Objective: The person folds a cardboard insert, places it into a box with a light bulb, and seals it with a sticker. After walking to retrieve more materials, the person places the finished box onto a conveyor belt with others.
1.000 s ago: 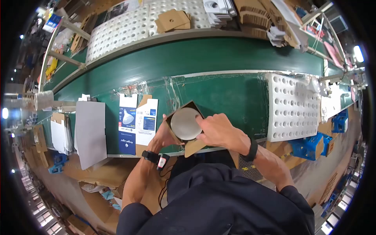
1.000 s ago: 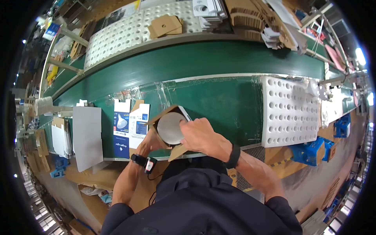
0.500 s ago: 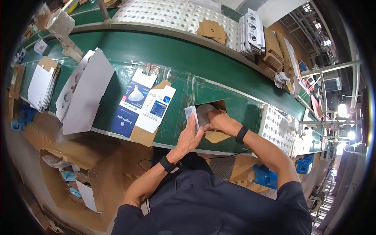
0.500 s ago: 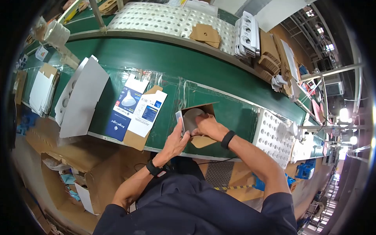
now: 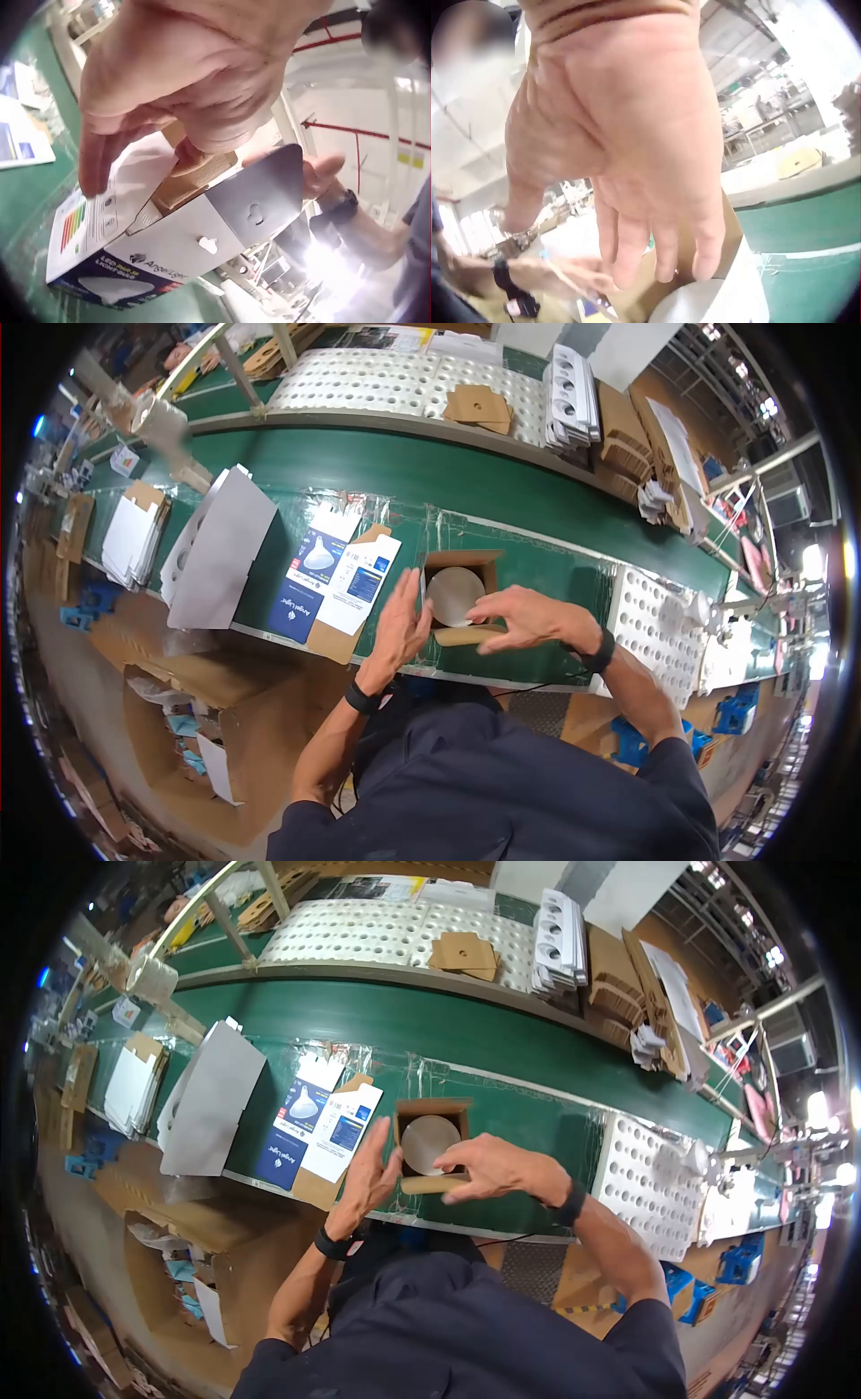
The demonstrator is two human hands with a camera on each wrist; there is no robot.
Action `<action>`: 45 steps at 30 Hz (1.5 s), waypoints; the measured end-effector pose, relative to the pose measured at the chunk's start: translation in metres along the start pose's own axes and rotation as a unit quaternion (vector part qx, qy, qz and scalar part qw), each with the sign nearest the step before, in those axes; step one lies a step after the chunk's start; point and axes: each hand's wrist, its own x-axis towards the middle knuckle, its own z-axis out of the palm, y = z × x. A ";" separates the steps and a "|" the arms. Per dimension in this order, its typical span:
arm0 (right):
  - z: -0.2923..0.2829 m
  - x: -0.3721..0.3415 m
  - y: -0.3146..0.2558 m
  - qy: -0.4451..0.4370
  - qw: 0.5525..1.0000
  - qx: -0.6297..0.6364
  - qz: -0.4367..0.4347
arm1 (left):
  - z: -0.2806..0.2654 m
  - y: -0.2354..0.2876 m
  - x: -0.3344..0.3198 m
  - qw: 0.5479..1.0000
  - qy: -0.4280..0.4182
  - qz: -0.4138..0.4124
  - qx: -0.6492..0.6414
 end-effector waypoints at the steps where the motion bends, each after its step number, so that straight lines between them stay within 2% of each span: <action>1: 0.007 -0.002 0.008 -0.013 1.000 -0.011 0.018 | -0.012 0.021 0.007 0.999 0.033 0.016 0.010; 2: 0.011 0.000 0.021 0.048 0.998 0.021 -0.016 | -0.024 0.044 0.017 0.997 0.054 0.046 0.018; 3: 0.016 0.004 0.031 0.149 0.985 -0.070 -0.051 | -0.030 0.058 0.024 0.994 0.075 0.075 0.024; 4: 0.019 0.002 0.038 0.174 0.979 -0.091 -0.054 | -0.030 0.060 0.032 0.994 0.070 0.082 0.031; 5: 0.016 0.002 0.041 0.200 0.971 -0.117 -0.060 | -0.031 0.058 0.043 0.996 -0.047 0.043 -0.057; 6: 0.019 0.002 0.045 0.227 0.962 -0.124 -0.087 | -0.032 0.057 0.055 0.977 -0.161 0.003 -0.143; 7: 0.027 0.001 0.049 0.250 0.952 -0.132 -0.114 | -0.030 0.056 0.070 0.978 -0.155 0.013 -0.138; 8: 0.032 0.000 0.055 0.234 0.944 -0.219 -0.085 | -0.028 0.057 0.086 0.984 -0.147 0.030 -0.095; 9: 0.037 0.000 0.055 0.241 0.934 -0.252 -0.078 | -0.032 0.060 0.101 0.989 -0.133 0.049 -0.049; 10: 0.038 -0.003 0.053 0.229 0.931 -0.272 -0.079 | -0.031 0.075 0.100 0.993 -0.041 0.107 -0.039; 11: 0.037 -0.005 0.047 0.226 0.936 -0.257 -0.079 | -0.021 0.074 0.102 0.974 0.028 0.217 0.062; 12: 0.037 -0.006 0.052 0.229 0.934 -0.259 -0.090 | -0.016 0.074 0.099 0.971 -0.001 0.235 -0.040; 13: 0.035 -0.011 0.049 0.236 0.934 -0.248 -0.103 | -0.016 0.092 0.091 0.982 -0.070 0.176 0.029; 14: 0.035 -0.014 0.045 0.212 0.942 -0.254 -0.059 | -0.010 0.091 0.087 0.976 -0.111 0.187 -0.021; 15: 0.035 -0.014 0.047 0.200 0.938 -0.280 -0.040 | 0.014 0.059 0.093 0.957 -0.218 0.185 0.051; 16: 0.036 -0.014 0.048 0.239 0.939 -0.237 -0.068 | 0.013 0.051 0.101 0.916 -0.374 0.147 0.019; 17: 0.038 -0.014 0.043 0.236 0.937 -0.248 -0.075 | 0.015 0.045 0.103 0.845 -0.524 0.103 -0.021; 19: 0.043 -0.015 0.031 0.292 0.936 -0.199 -0.011 | 0.032 0.024 0.099 0.822 -0.565 0.016 -0.074; 20: 0.049 -0.015 0.031 0.307 0.928 -0.212 -0.006 | 0.040 0.021 0.099 0.819 -0.571 -0.004 -0.046; 21: 0.054 -0.013 0.031 0.304 0.928 -0.217 -0.007 | 0.032 0.028 0.097 0.834 -0.549 0.031 -0.051; 24: 0.066 -0.008 0.031 0.390 0.905 -0.164 0.039 | 0.039 0.024 0.111 0.811 -0.578 0.010 -0.086; 25: 0.066 -0.007 0.029 0.389 0.905 -0.166 0.044 | 0.037 0.026 0.117 0.803 -0.589 -0.008 -0.087; 27: 0.064 -0.007 0.028 0.365 0.913 -0.171 0.067 | 0.042 0.026 0.121 0.809 -0.579 0.012 -0.100; 28: 0.062 -0.005 0.031 0.367 0.911 -0.173 0.070 | 0.045 0.023 0.126 0.819 -0.569 0.047 -0.062; 30: 0.073 -0.007 0.038 0.436 0.889 -0.107 0.095 | 0.046 0.021 0.121 0.820 -0.566 0.081 -0.024; 31: 0.079 -0.005 0.042 0.440 0.886 -0.104 0.100 | 0.040 0.020 0.117 0.842 -0.530 0.081 -0.055; 32: 0.087 -0.002 0.044 0.498 0.861 -0.064 0.085 | 0.035 0.020 0.114 0.862 -0.493 0.079 -0.086; 33: 0.097 -0.001 0.048 0.551 0.831 -0.022 0.071 | 0.036 0.018 0.114 0.858 -0.500 0.077 -0.085; 35: 0.114 0.000 0.052 0.547 0.833 -0.029 0.078 | 0.036 0.013 0.115 0.846 -0.523 0.008 -0.102; 37: 0.130 0.006 0.045 0.581 0.809 -0.079 0.044 | 0.047 0.007 0.117 0.836 -0.535 0.017 -0.121; 38: 0.137 0.005 0.051 0.546 0.830 -0.109 0.024 | 0.054 0.006 0.118 0.840 -0.531 0.054 -0.098; 39: 0.140 0.006 0.052 0.549 0.829 -0.105 0.027 | 0.064 0.003 0.118 0.843 -0.525 0.090 -0.076; 40: 0.139 0.008 0.051 0.567 0.809 -0.157 0.020 | 0.069 0.005 0.119 0.839 -0.514 0.159 -0.083; 41: 0.139 0.010 0.051 0.580 0.787 -0.208 0.014 | 0.075 0.007 0.122 0.832 -0.536 0.142 0.002; 43: 0.143 0.013 0.049 0.574 0.789 -0.214 0.046 | 0.087 0.006 0.119 0.848 -0.521 0.099 0.024; 45: 0.143 0.017 0.054 0.574 0.791 -0.206 0.052 | 0.089 0.003 0.126 0.831 -0.545 0.106 0.022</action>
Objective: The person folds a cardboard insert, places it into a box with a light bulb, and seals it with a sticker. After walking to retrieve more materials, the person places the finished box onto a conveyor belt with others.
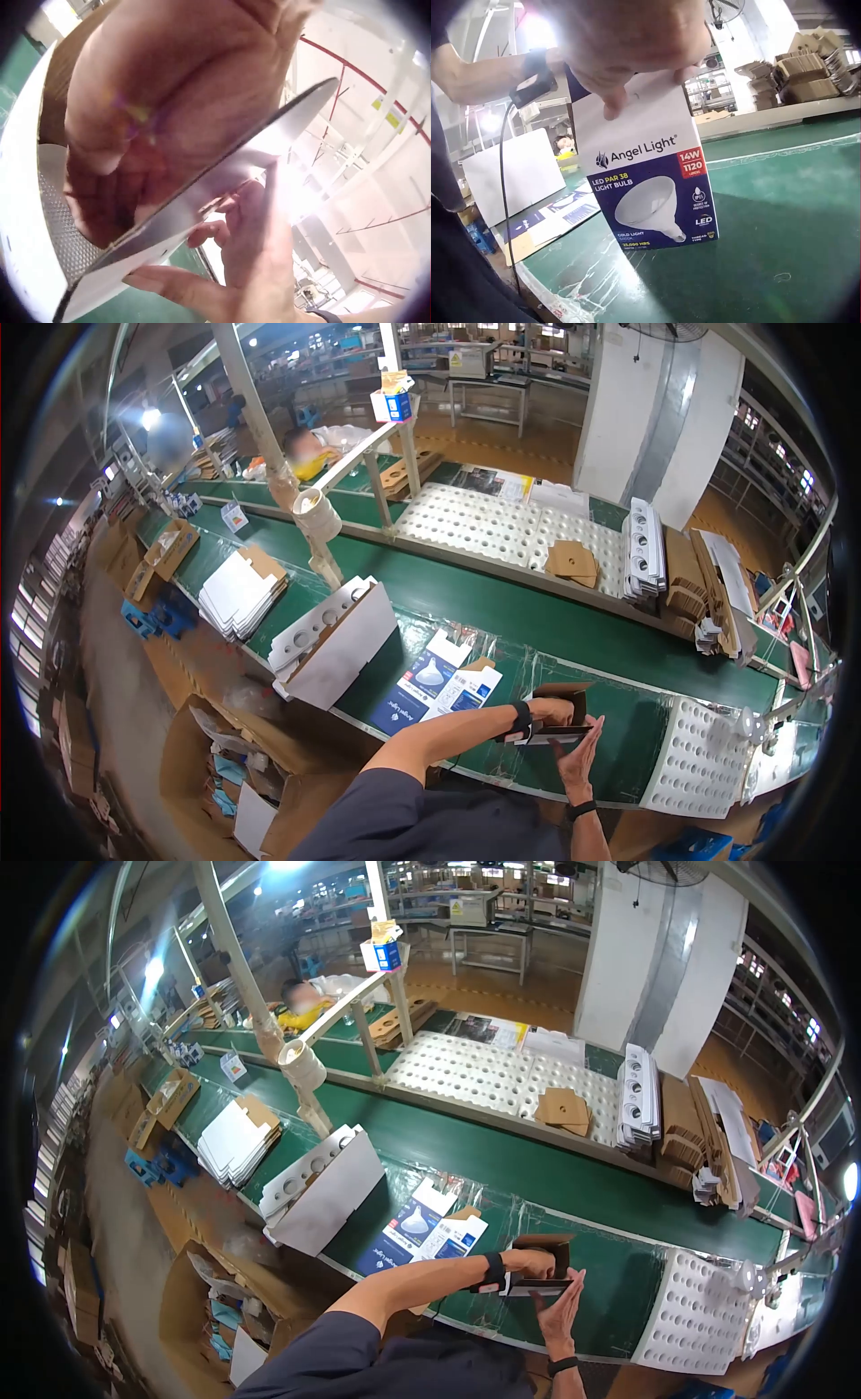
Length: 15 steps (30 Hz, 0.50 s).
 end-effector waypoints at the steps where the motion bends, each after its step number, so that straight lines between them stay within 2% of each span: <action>1: 0.002 -0.005 0.006 0.002 1.000 0.008 -0.008 | -0.001 -0.002 0.000 1.000 -0.011 0.019 0.005; 5: 0.004 -0.004 0.011 0.011 1.000 0.000 -0.021 | 0.000 -0.010 0.004 0.998 -0.038 0.036 0.028; 7: -0.005 0.005 0.009 -0.027 0.996 -0.049 -0.074 | -0.007 -0.005 -0.004 0.998 -0.043 0.042 0.017; 11: -0.011 0.009 0.014 -0.056 0.994 -0.059 -0.067 | -0.010 -0.017 0.001 0.992 -0.117 0.023 -0.033; 13: -0.006 0.006 0.015 -0.030 0.996 -0.048 -0.065 | -0.016 -0.010 -0.007 0.987 -0.141 -0.001 -0.071; 14: -0.004 0.005 0.015 -0.032 0.996 -0.045 -0.064 | -0.027 0.005 -0.014 0.988 -0.143 0.023 -0.042; 15: -0.002 0.004 0.014 -0.020 0.999 -0.015 -0.027 | -0.033 0.013 -0.020 0.988 -0.146 0.047 -0.014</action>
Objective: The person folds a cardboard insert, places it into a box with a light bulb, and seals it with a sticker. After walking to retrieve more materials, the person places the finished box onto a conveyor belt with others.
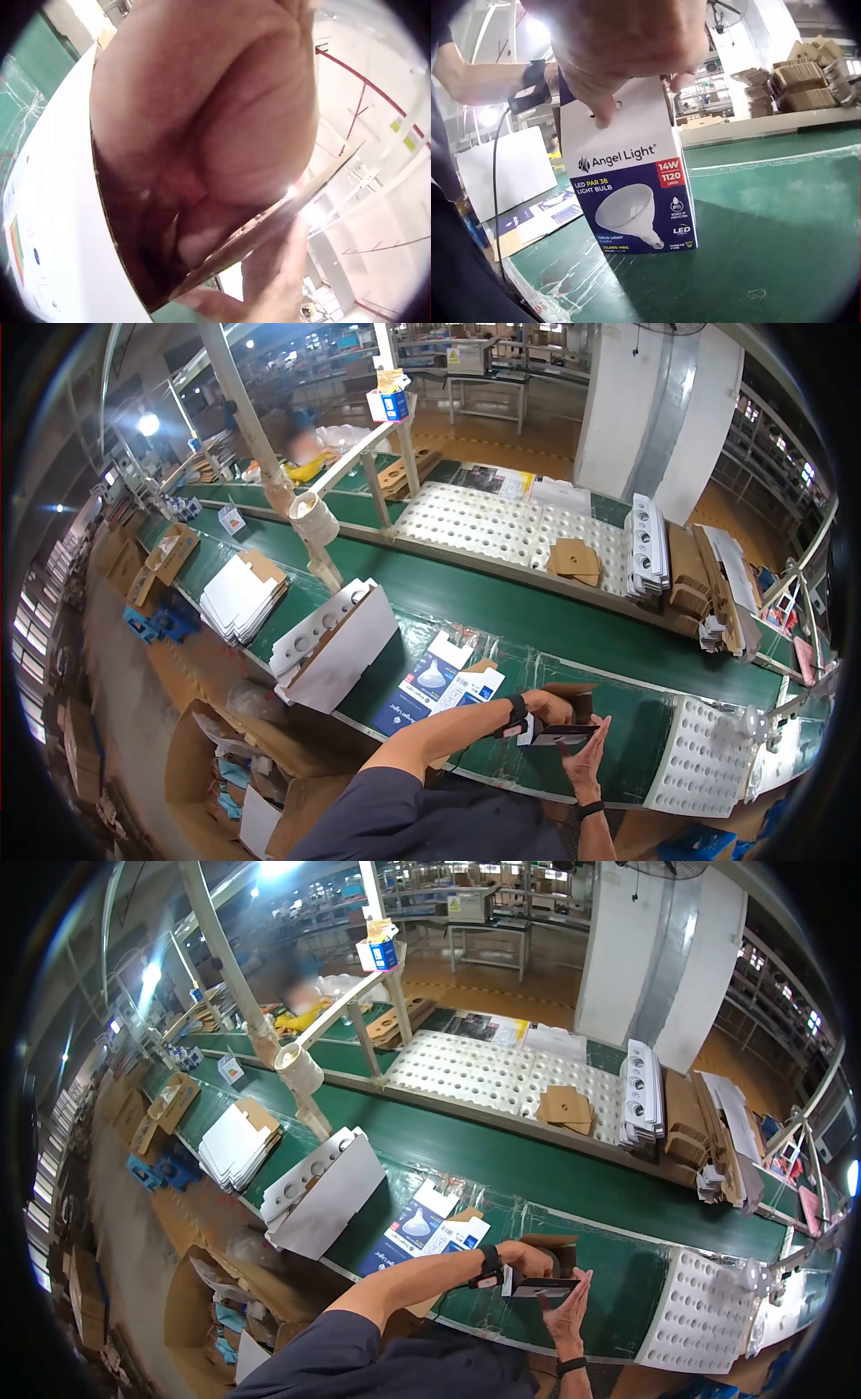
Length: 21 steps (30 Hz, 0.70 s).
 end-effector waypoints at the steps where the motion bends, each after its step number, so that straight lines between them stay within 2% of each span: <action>1: 0.001 -0.001 0.000 0.013 0.999 0.030 0.038 | 0.000 -0.005 0.002 1.000 -0.001 -0.002 -0.002; 3: 0.005 -0.004 0.002 0.006 0.998 0.029 0.048 | -0.003 -0.013 0.005 0.990 -0.032 -0.009 -0.139; 5: 0.009 -0.005 0.003 0.000 0.998 0.029 0.057 | -0.004 -0.017 0.005 0.987 -0.045 -0.012 -0.153; 7: 0.011 -0.001 -0.006 0.040 0.998 -0.011 0.051 | -0.012 -0.005 -0.006 0.993 -0.025 -0.046 -0.106; 10: 0.017 0.002 -0.011 0.062 0.996 -0.049 0.048 | -0.020 -0.001 -0.009 0.998 -0.013 -0.029 -0.054; 11: 0.018 0.004 -0.012 0.056 0.996 -0.048 0.054 | -0.022 -0.002 -0.009 0.998 -0.011 -0.038 -0.047; 13: 0.018 0.009 -0.021 0.044 0.995 -0.029 0.083 | -0.020 -0.010 -0.002 1.000 0.003 0.009 0.000; 14: 0.016 0.011 -0.026 0.039 0.994 -0.020 0.104 | -0.018 -0.011 -0.002 1.000 0.006 -0.011 -0.002; 15: 0.017 0.008 -0.026 0.037 0.994 -0.023 0.105 | -0.021 -0.005 -0.006 0.999 0.013 -0.032 0.004; 19: 0.013 0.008 -0.027 0.056 0.994 -0.051 0.076 | -0.013 -0.005 -0.001 0.998 0.053 -0.013 0.011; 21: 0.012 0.008 -0.025 0.034 0.995 -0.040 0.089 | -0.012 -0.002 -0.003 0.996 0.069 -0.021 0.046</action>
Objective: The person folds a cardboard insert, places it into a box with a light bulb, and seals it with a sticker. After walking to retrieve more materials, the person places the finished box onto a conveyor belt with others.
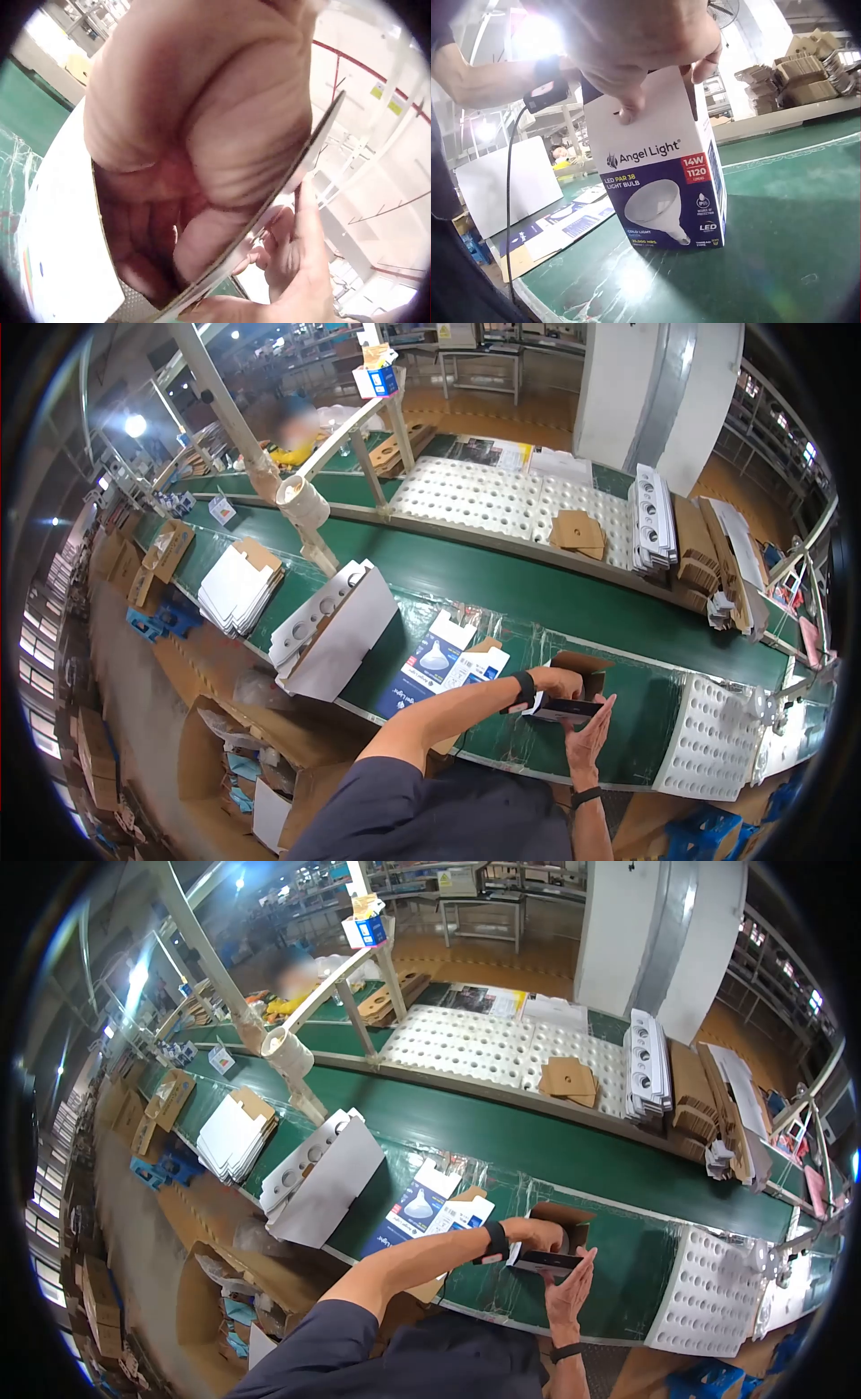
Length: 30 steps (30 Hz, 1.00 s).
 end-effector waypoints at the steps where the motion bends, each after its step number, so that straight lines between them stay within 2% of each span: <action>1: 0.000 0.000 0.002 -0.007 1.000 0.016 0.002 | 0.000 -0.001 -0.001 1.000 0.014 -0.001 -0.013; 2: 0.000 0.001 0.005 -0.009 1.000 0.017 0.002 | 0.004 -0.002 -0.002 0.999 0.027 -0.002 -0.029; 4: -0.007 0.006 0.006 -0.048 0.998 0.051 -0.001 | 0.012 -0.021 0.009 0.997 0.033 0.057 -0.026; 5: -0.001 0.004 0.017 -0.035 0.997 0.071 -0.021 | 0.017 -0.034 0.017 0.994 0.058 0.090 0.015; 6: -0.004 0.008 0.024 -0.066 0.996 0.040 -0.049 | 0.007 -0.024 0.000 0.982 0.082 0.166 -0.035; 7: -0.015 0.015 0.017 -0.103 0.993 0.042 -0.041 | 0.015 -0.032 0.004 0.986 0.121 0.114 -0.023; 8: -0.027 0.020 0.006 -0.122 0.992 0.038 -0.010 | 0.023 -0.061 0.022 0.971 0.106 0.209 -0.055; 9: -0.030 0.023 0.002 -0.123 0.991 0.055 0.011 | 0.015 -0.036 0.007 0.984 0.070 0.066 -0.153; 10: -0.032 0.024 0.003 -0.119 0.991 0.060 0.001 | 0.006 -0.037 0.011 0.994 0.027 0.069 -0.085; 12: -0.024 0.017 0.010 -0.079 0.995 0.054 -0.012 | -0.004 -0.024 0.005 0.995 -0.024 0.063 -0.071; 14: -0.016 0.013 0.012 -0.052 0.998 0.044 -0.008 | -0.009 -0.017 0.000 0.996 -0.022 -0.032 -0.081; 17: 0.002 0.002 0.009 0.056 0.998 0.004 -0.009 | -0.016 0.000 -0.007 0.995 -0.056 -0.039 -0.072; 18: 0.004 0.000 0.007 0.062 0.998 0.004 0.003 | -0.018 0.007 -0.009 0.995 -0.068 -0.041 -0.068; 20: 0.006 -0.002 0.002 0.096 0.991 0.013 0.089 | -0.022 0.013 -0.013 0.985 -0.087 -0.077 -0.131; 21: 0.008 -0.003 0.002 0.118 0.987 0.020 0.107 | -0.023 0.011 -0.011 0.983 -0.103 -0.061 -0.141; 22: 0.008 -0.005 0.001 0.125 0.986 0.019 0.113 | -0.024 0.008 -0.011 0.983 -0.109 -0.062 -0.134; 24: 0.012 -0.010 0.000 0.090 0.968 0.114 0.204 | -0.024 0.005 -0.013 0.943 -0.153 -0.096 -0.279; 28: 0.009 -0.002 0.006 0.064 0.983 0.046 0.167 | -0.021 0.002 -0.008 0.965 -0.138 -0.056 -0.214; 30: 0.002 0.001 -0.004 0.118 0.974 0.058 0.186 | -0.022 0.005 -0.006 0.973 -0.123 -0.017 -0.197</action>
